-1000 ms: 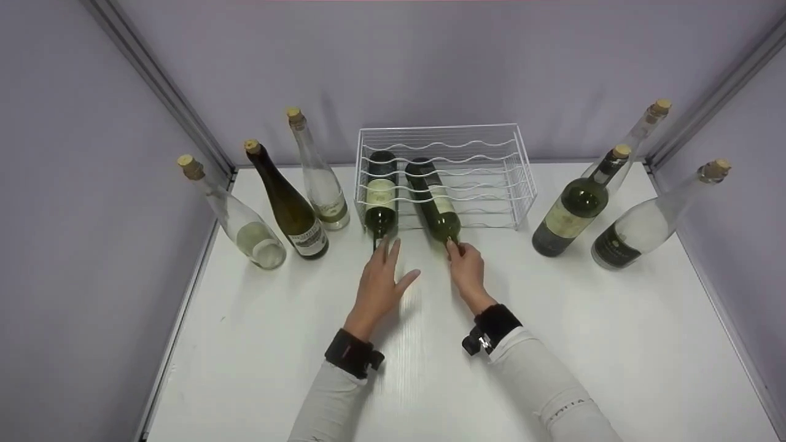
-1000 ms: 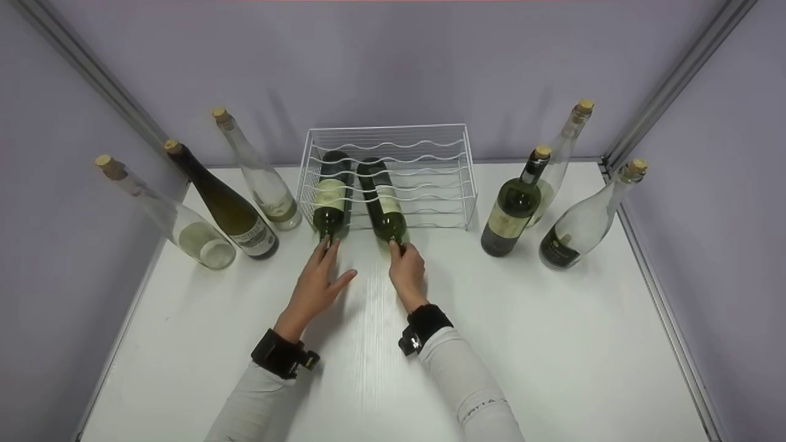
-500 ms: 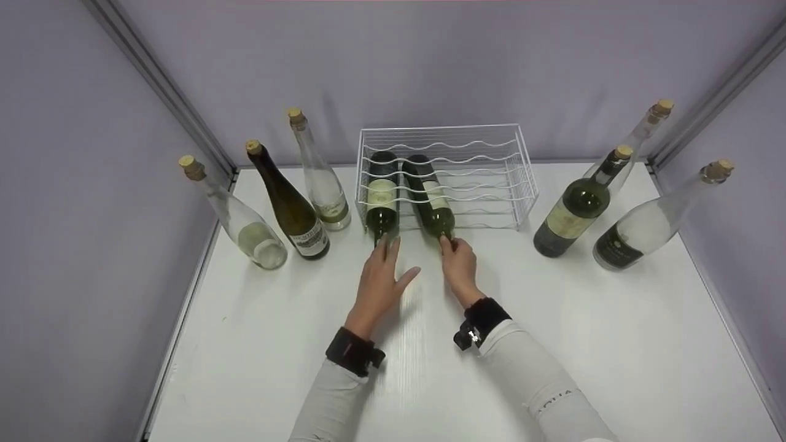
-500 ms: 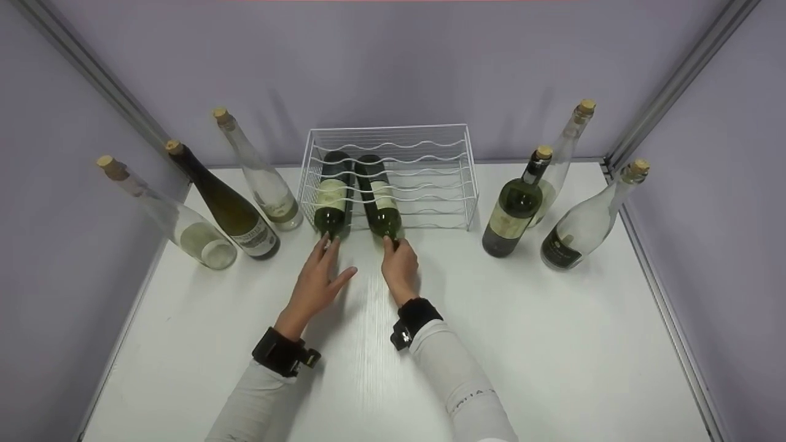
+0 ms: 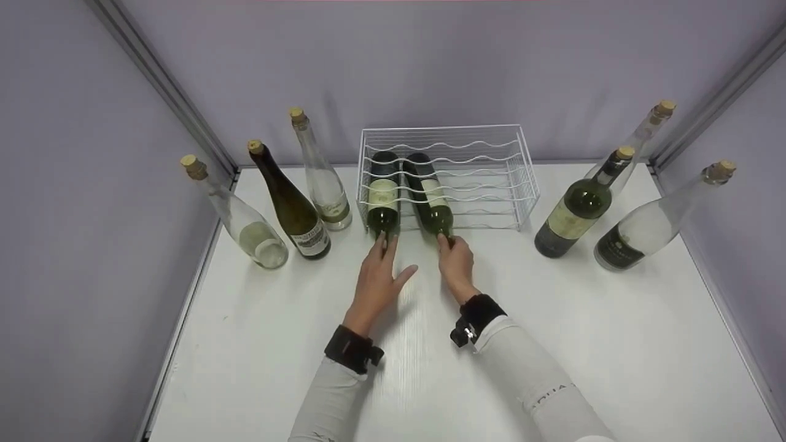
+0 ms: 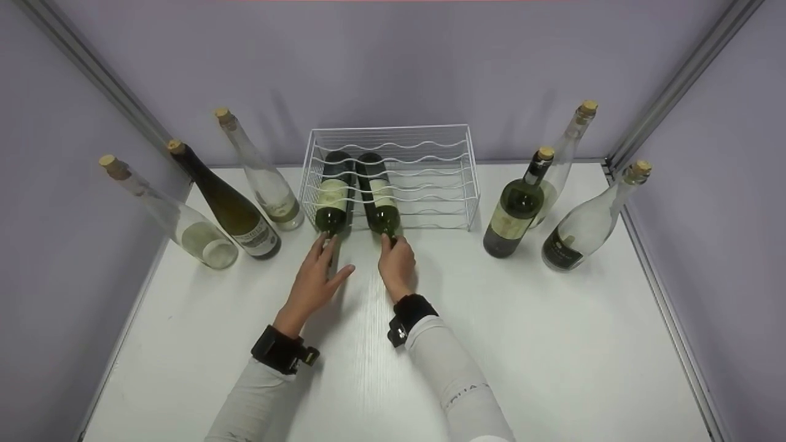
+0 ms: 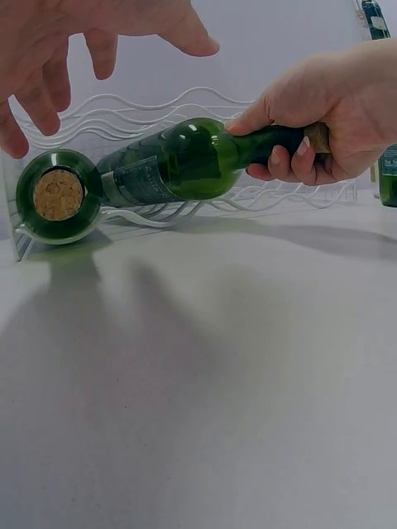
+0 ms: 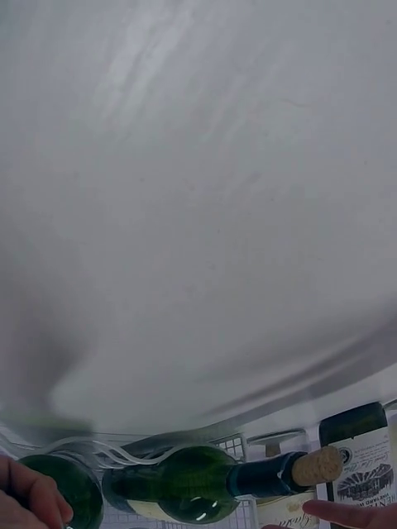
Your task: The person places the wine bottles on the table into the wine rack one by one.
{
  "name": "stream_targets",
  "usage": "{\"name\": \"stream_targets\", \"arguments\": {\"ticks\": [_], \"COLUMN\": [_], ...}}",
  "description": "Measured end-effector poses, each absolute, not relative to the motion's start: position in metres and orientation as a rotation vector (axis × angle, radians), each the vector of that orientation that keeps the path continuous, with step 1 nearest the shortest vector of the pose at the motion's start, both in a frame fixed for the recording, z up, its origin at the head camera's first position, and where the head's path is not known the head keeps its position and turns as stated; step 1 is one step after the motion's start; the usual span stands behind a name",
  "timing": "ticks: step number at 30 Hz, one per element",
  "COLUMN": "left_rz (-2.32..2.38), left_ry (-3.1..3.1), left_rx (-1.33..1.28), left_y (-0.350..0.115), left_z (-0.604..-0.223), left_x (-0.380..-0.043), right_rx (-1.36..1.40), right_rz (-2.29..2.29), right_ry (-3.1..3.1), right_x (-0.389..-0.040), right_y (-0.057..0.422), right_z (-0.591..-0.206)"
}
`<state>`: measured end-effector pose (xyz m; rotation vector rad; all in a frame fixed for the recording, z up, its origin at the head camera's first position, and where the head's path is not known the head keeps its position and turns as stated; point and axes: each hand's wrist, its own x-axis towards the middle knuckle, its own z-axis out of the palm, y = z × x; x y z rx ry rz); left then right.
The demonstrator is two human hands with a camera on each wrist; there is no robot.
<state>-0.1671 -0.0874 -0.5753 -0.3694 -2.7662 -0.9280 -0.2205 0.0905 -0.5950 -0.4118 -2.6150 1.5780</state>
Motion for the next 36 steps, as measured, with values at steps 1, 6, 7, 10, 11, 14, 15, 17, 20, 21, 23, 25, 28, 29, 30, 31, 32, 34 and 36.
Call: {"name": "stream_targets", "arguments": {"ticks": [1, 6, 7, 10, 11, 14, 15, 17, 20, 21, 23, 25, 28, 29, 30, 31, 32, 34, 36], "left_rz": [-0.93, -0.932, -0.933, -0.941, -0.945, -0.952, -0.958, -0.957, -0.959, -0.958, -0.951, -0.955, -0.957, -0.958, -0.956, -0.956, -0.958, -0.962, -0.963], "left_ry": [-2.764, -2.76, -2.76, -2.764, -2.767, -2.779, -2.779, -2.781, -2.77, -2.765, -2.758, -2.749, -2.746, -2.747, -2.749, -2.752, -2.755, -2.763, -2.771], "left_rx": [-0.372, -0.379, -0.379, -0.374, -0.371, -0.363, -0.362, -0.361, -0.368, -0.371, -0.376, -0.382, -0.383, -0.383, -0.382, -0.38, -0.376, -0.37, -0.366], "left_y": [-0.087, -0.088, -0.088, -0.088, -0.088, -0.088, -0.088, -0.088, -0.088, -0.089, -0.089, -0.09, -0.091, -0.091, -0.091, -0.091, -0.092, -0.092, -0.092], "left_z": [-0.576, -0.577, -0.577, -0.578, -0.578, -0.577, -0.577, -0.578, -0.578, -0.578, -0.578, -0.578, -0.579, -0.578, -0.578, -0.578, -0.578, -0.577, -0.577], "left_x": [-0.167, -0.168, -0.169, -0.169, -0.169, -0.169, -0.169, -0.169, -0.169, -0.169, -0.169, -0.169, -0.169, -0.169, -0.169, -0.169, -0.169, -0.168, -0.168], "right_rx": [-0.415, -0.425, -0.422, -0.422, -0.422, -0.411, -0.402, -0.383, -0.349, -0.337, -0.316, -0.294, -0.269, -0.262, -0.252, -0.247, -0.241, -0.238, -0.237], "right_rz": [1.579, 1.565, 1.563, 1.557, 1.557, 1.55, 1.553, 1.559, 1.58, 1.592, 1.612, 1.639, 1.668, 1.674, 1.681, 1.703, 1.734, 1.829, 1.957], "right_ry": [-2.614, -2.618, -2.617, -2.615, -2.615, -2.62, -2.622, -2.629, -2.639, -2.643, -2.657, -2.67, -2.704, -2.718, -2.73, -2.737, -2.739, -2.718, -2.678], "right_x": [-0.221, -0.222, -0.222, -0.222, -0.222, -0.222, -0.222, -0.222, -0.222, -0.222, -0.222, -0.222, -0.221, -0.22, -0.22, -0.22, -0.22, -0.22, -0.22], "right_y": [0.09, 0.088, 0.087, 0.086, 0.085, 0.085, 0.084, 0.084, 0.082, 0.082, 0.081, 0.08, 0.08, 0.08, 0.079, 0.079, 0.079, 0.079, 0.079], "right_z": [-0.595, -0.594, -0.593, -0.593, -0.593, -0.594, -0.594, -0.594, -0.593, -0.593, -0.592, -0.592, -0.593, -0.593, -0.593, -0.594, -0.594, -0.594, -0.594]}}
